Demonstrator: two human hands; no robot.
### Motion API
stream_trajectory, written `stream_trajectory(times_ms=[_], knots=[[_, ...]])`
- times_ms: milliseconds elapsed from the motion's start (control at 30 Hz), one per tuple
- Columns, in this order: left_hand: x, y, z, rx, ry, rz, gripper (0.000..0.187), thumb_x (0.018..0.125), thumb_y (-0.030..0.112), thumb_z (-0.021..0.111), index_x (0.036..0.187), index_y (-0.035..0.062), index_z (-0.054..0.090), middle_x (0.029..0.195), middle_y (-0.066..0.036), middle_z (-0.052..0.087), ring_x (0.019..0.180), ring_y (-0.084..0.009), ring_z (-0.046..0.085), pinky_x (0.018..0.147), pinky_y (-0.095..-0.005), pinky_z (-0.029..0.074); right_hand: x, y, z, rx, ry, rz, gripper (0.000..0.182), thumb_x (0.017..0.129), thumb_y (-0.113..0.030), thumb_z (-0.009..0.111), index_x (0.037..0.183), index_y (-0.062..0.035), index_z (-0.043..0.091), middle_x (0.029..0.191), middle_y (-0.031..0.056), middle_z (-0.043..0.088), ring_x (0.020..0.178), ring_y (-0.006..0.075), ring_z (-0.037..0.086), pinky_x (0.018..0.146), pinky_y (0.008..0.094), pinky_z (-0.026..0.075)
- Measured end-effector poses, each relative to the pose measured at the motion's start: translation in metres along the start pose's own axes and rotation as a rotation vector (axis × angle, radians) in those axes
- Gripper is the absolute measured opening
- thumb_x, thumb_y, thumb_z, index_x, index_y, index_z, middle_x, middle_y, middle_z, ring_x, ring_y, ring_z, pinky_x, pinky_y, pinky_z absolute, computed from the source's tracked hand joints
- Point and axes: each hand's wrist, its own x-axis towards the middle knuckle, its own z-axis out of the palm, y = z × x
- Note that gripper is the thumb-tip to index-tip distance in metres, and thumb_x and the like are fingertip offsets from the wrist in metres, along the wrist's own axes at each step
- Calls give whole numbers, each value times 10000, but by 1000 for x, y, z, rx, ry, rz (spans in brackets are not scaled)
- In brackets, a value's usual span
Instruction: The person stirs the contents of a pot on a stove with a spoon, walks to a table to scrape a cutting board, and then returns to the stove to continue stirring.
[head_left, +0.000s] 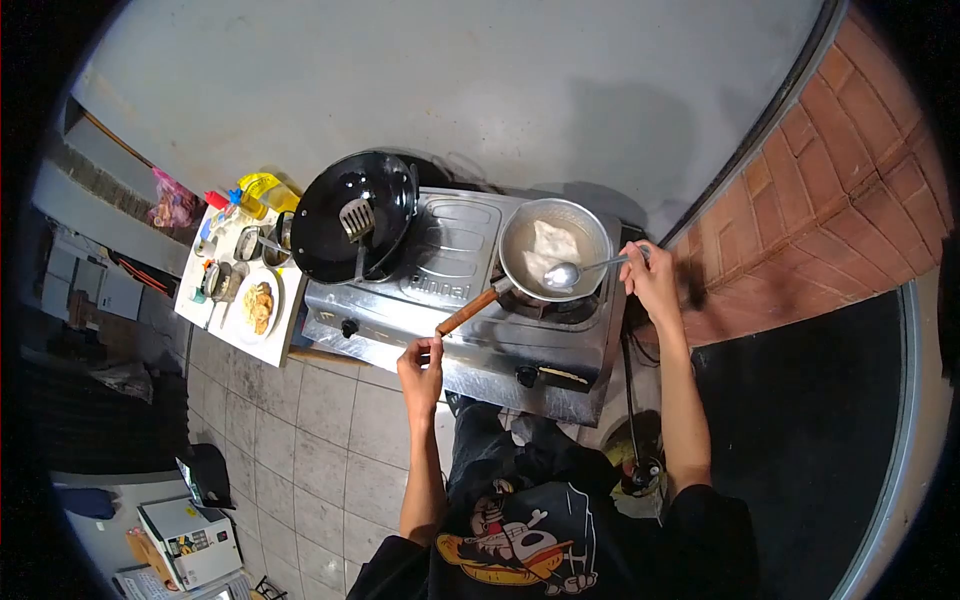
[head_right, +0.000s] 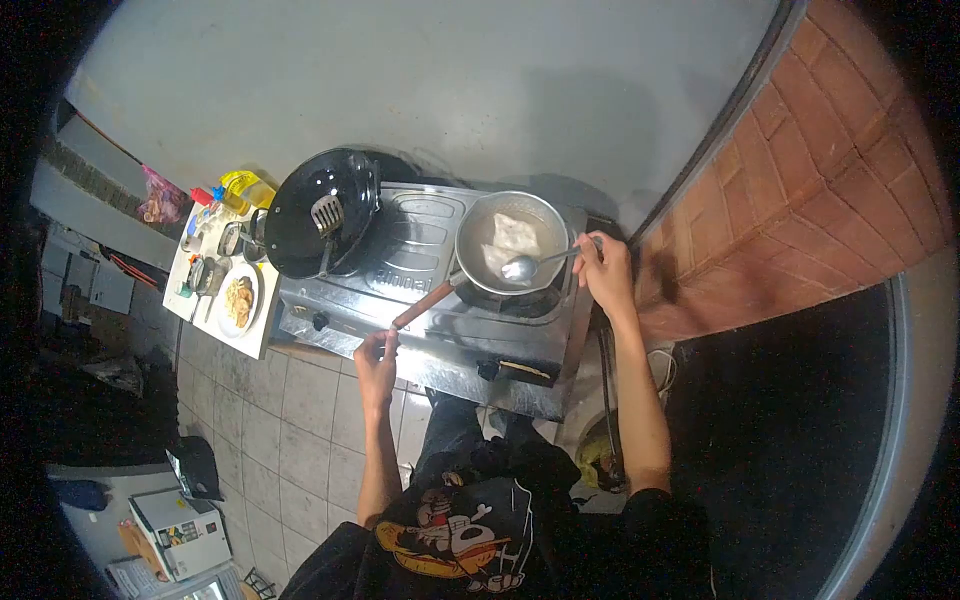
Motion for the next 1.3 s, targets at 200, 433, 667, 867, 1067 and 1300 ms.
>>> stream_trajectory(times_ms=[200,433,667,867,1067,1300], knots=[[2,-5,-3,17,23,8,291,873,247,620,824,-40,618,673,-54,597,619,-95,538,568,-243,437,-1,-6,-7,-26,34,-24,248,935,-178,482,814,17,577,558,38,534,415,72,451,408,229,334],[4,-5,-4,-7,4,25,310,868,266,625,829,-42,628,665,-64,604,607,-105,535,543,-256,428,-6,-15,-15,-17,81,-60,254,937,-184,481,838,27,582,566,25,525,434,63,438,419,221,333],[9,-8,-1,77,35,43,313,857,255,635,800,-53,631,649,-91,615,601,-131,563,559,-274,448,-12,-16,-9,-76,107,-114,235,937,-165,472,844,22,580,568,3,517,436,54,441,422,217,338],[6,-7,-3,62,53,46,286,852,234,638,811,-49,633,667,-100,627,621,-145,587,584,-280,462,-19,-14,-3,-95,102,-132,216,928,-147,473,846,19,583,561,7,519,436,59,448,419,226,346],[5,-8,-2,48,56,47,274,856,227,631,826,-46,633,676,-101,630,636,-148,599,594,-275,466,-17,-11,-1,-180,151,-128,207,910,-136,481,806,11,585,537,18,534,430,81,492,434,244,378],[-1,-5,-3,45,56,82,296,860,249,623,861,-47,641,699,-115,641,651,-159,612,591,-286,476,-12,4,9,-131,140,-75,237,912,-139,475,751,11,561,530,24,542,428,94,511,431,255,391]])
